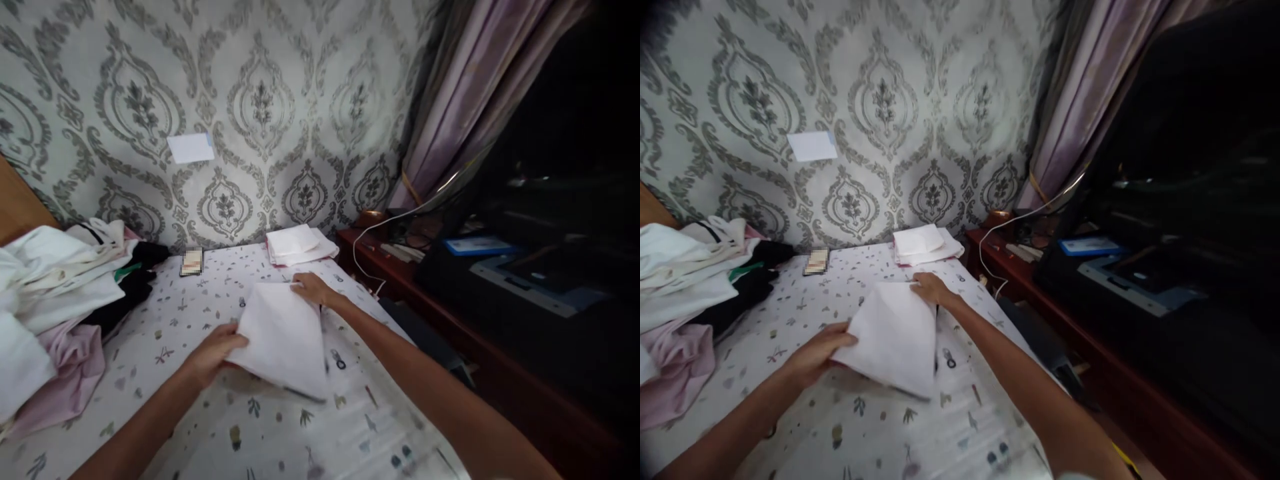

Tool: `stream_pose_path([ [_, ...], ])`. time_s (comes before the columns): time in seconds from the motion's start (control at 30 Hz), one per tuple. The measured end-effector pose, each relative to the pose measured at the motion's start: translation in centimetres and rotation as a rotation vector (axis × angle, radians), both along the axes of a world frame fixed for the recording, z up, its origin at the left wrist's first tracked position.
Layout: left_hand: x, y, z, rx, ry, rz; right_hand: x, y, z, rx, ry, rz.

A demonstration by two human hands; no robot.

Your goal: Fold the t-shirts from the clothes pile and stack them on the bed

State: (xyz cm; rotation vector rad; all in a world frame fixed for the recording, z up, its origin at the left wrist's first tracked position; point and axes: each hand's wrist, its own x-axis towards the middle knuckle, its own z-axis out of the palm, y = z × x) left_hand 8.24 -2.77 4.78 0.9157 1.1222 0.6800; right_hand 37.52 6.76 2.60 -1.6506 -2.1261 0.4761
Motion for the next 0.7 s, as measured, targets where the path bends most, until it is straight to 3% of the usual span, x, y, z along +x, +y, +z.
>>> stream_pose_path([
  [0.1,-2.5,2.1,0.4,-0.015,-0.062,0.198,1.2,-2.2,-0.5,-0.036,0.102,-0.094],
  [0.17,-3.3,2.5,0.2,-0.059,-0.115,0.239,1.5,-3.4,-1.0,-0.075,0.181,-0.155],
  [0.27,-3.0,1.5,-0.5,-0.093,-0.166,0.197,1.0,-4.2,-1.2,-0.138,0.321,-0.241],
  [0.37,-2.1,0.2,-1.2,-0.106,-0.157,0.122,-0.1,-4.3,-0.8,-0.324,0.585,-0.317],
  [0.47,-1.5,0.4,-1.3,-0.070,-0.100,0.072,-0.7,-4.3,-0.3,-0.427,0.737,-0.291],
  [0.57,-0.2,3.0,-0.1,0.057,-0.085,0.086,0.4,-3.6,0.3,-0.347,0.905,-0.244],
  [0.63,1.6,6.2,1.6,0.188,-0.112,0.089,2.2,-2.3,1.4,-0.235,1.001,-0.252],
  [0.7,4.1,10.2,3.6,0.313,-0.126,0.068,4.6,-0.2,3.1,-0.063,0.960,-0.328],
])
